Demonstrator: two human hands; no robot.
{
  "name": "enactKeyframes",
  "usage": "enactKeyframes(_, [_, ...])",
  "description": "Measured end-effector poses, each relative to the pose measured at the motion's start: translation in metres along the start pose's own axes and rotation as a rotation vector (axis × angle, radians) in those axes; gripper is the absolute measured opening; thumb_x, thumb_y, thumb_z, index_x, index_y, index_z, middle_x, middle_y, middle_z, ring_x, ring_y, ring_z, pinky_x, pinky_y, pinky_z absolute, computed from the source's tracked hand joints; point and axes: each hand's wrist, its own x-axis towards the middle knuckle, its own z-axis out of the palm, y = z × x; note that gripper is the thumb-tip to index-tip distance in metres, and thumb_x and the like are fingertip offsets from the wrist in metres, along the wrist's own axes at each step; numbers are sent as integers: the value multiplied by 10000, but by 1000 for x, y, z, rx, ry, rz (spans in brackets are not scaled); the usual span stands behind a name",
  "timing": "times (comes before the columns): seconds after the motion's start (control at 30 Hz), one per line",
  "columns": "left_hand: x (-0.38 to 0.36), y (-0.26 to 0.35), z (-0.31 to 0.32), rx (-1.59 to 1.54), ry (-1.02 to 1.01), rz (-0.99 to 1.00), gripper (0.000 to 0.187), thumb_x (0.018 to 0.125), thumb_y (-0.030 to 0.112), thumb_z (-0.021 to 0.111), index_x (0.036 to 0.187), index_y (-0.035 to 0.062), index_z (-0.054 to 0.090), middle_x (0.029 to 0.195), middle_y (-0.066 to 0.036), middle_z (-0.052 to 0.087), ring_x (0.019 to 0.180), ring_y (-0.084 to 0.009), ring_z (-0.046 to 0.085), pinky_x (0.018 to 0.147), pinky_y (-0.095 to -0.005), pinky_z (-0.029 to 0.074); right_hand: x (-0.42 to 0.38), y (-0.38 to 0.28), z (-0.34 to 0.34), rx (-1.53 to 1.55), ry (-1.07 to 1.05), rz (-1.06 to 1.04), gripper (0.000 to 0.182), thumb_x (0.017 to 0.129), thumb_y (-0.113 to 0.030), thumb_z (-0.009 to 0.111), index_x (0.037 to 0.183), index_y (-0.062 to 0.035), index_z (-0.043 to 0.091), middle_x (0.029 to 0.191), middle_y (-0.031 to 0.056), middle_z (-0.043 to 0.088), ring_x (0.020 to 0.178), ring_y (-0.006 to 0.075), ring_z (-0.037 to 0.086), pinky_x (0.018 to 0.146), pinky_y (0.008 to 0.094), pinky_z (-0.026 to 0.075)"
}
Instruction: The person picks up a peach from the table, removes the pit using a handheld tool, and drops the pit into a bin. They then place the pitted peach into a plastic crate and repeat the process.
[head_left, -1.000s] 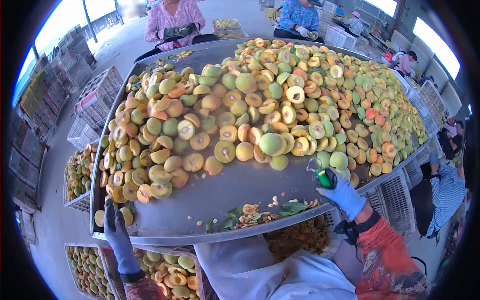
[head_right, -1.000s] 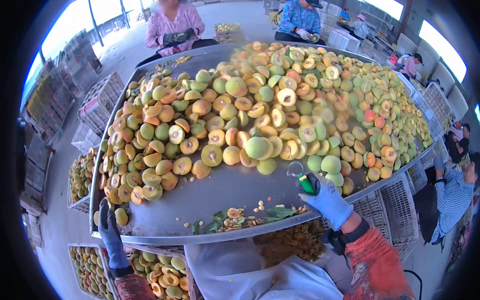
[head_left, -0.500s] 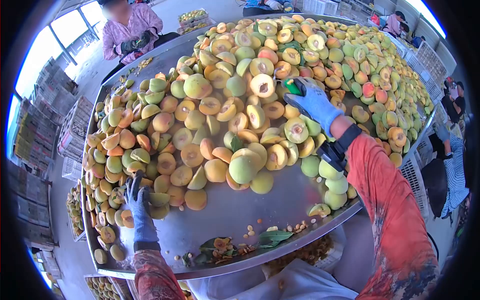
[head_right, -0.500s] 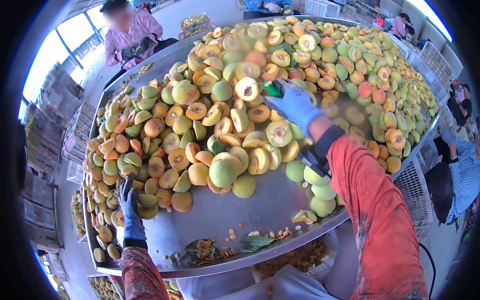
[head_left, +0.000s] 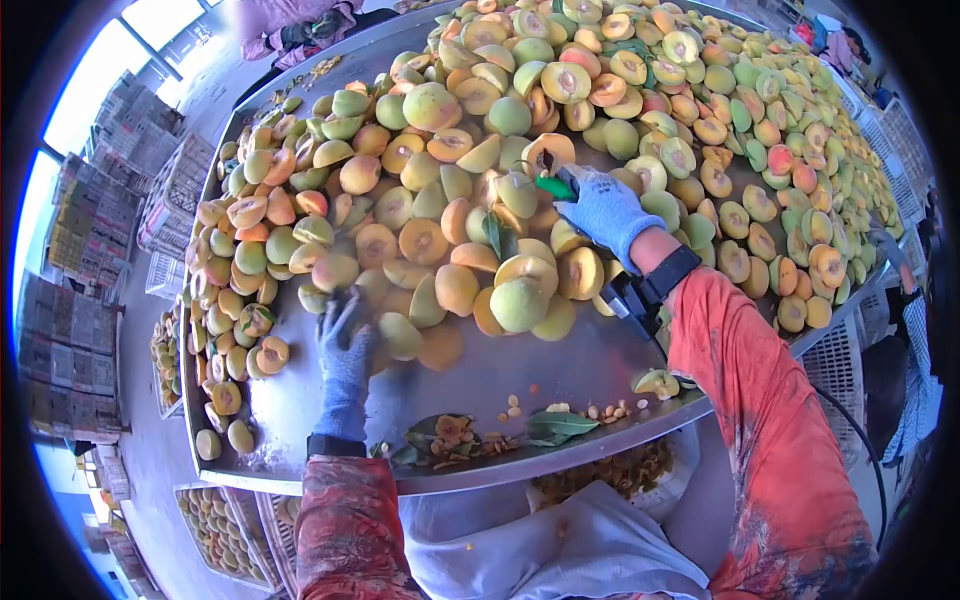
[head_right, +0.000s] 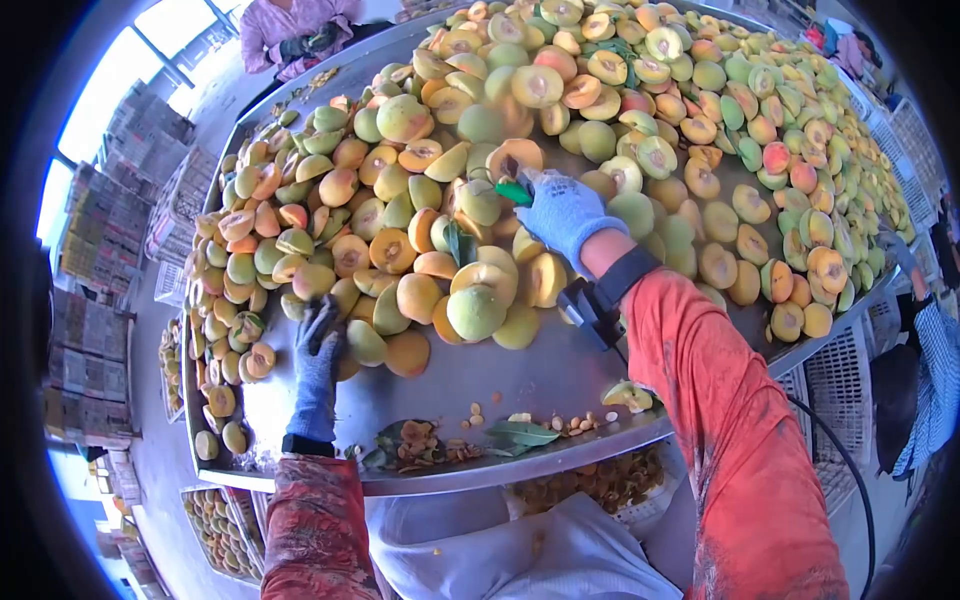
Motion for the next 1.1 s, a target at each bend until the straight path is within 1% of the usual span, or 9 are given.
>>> enactKeyframes(0.07, [-29,42,17,444,-65,64,546,651,241,681,1185,186,583,1287,-196,456,1259,-358,325,1080,-435,187,-29,-27,-5,-25,-44,-3,392,763,-303,606,1106,-125,540,1071,171,560,973,338,566,834,428,459])
enactKeyframes(0.27, [-71,68,23,457,-131,115,478,695,254,665,1161,177,589,1232,-177,496,1201,-371,396,1042,-438,273,-97,-54,-7,-99,-117,-44,379,789,-299,563,1123,-127,512,1065,162,567,980,342,566,830,437,458])
enactKeyframes(0.33, [-68,69,11,31,-222,-110,368,737,228,645,1090,125,622,1105,-133,588,1091,-316,506,961,-401,376,-112,-51,-25,-12,-186,-24,377,786,-298,570,1113,-118,519,1046,159,579,965,337,575,819,430,462])
enactKeyframes(0.4, [-74,132,22,241,46,139,272,785,253,623,1009,102,646,988,-109,630,900,-284,586,822,-392,436,-129,-45,-46,332,103,-49,370,784,-315,586,1084,-102,540,1011,150,604,933,325,589,796,414,468])
enactKeyframes(0.47, [-91,186,39,245,-170,-77,304,801,329,615,1006,106,637,935,-101,628,853,-287,596,777,-399,439,-154,-36,-57,773,163,-17,367,787,-242,646,1097,-73,548,983,139,627,881,279,611,755,345,483])
enactKeyframes(0.53, [-106,205,59,473,-292,22,351,811,398,595,1016,115,623,887,-112,621,826,-298,601,736,-408,439,-195,-43,-90,631,248,-61,392,789,-171,665,1133,-39,532,969,133,634,868,196,623,748,307,487])
enactKeyframes(0.67, [-119,200,83,818,-287,227,484,717,403,664,1107,129,576,1012,-137,555,957,-300,541,772,-467,403,-280,-32,-98,804,178,-1,427,821,-32,617,1224,-27,473,951,41,623,815,93,583,667,223,486])
enactKeyframes(0.83, [-120,191,77,814,-448,254,513,705,315,672,1171,144,542,1042,-125,561,958,-294,548,821,-447,416,-356,-40,-90,1314,-15,574,394,837,-107,625,1204,-84,485,868,16,585,604,49,478,500,200,428])
enactKeyframes(1.1, [-111,205,61,664,-657,156,399,742,288,607,1120,169,565,1017,-176,604,942,-337,587,791,-440,471,-388,-55,-74,992,-152,392,368,820,-223,659,1116,-56,520,776,58,567,596,101,505,519,274,441])
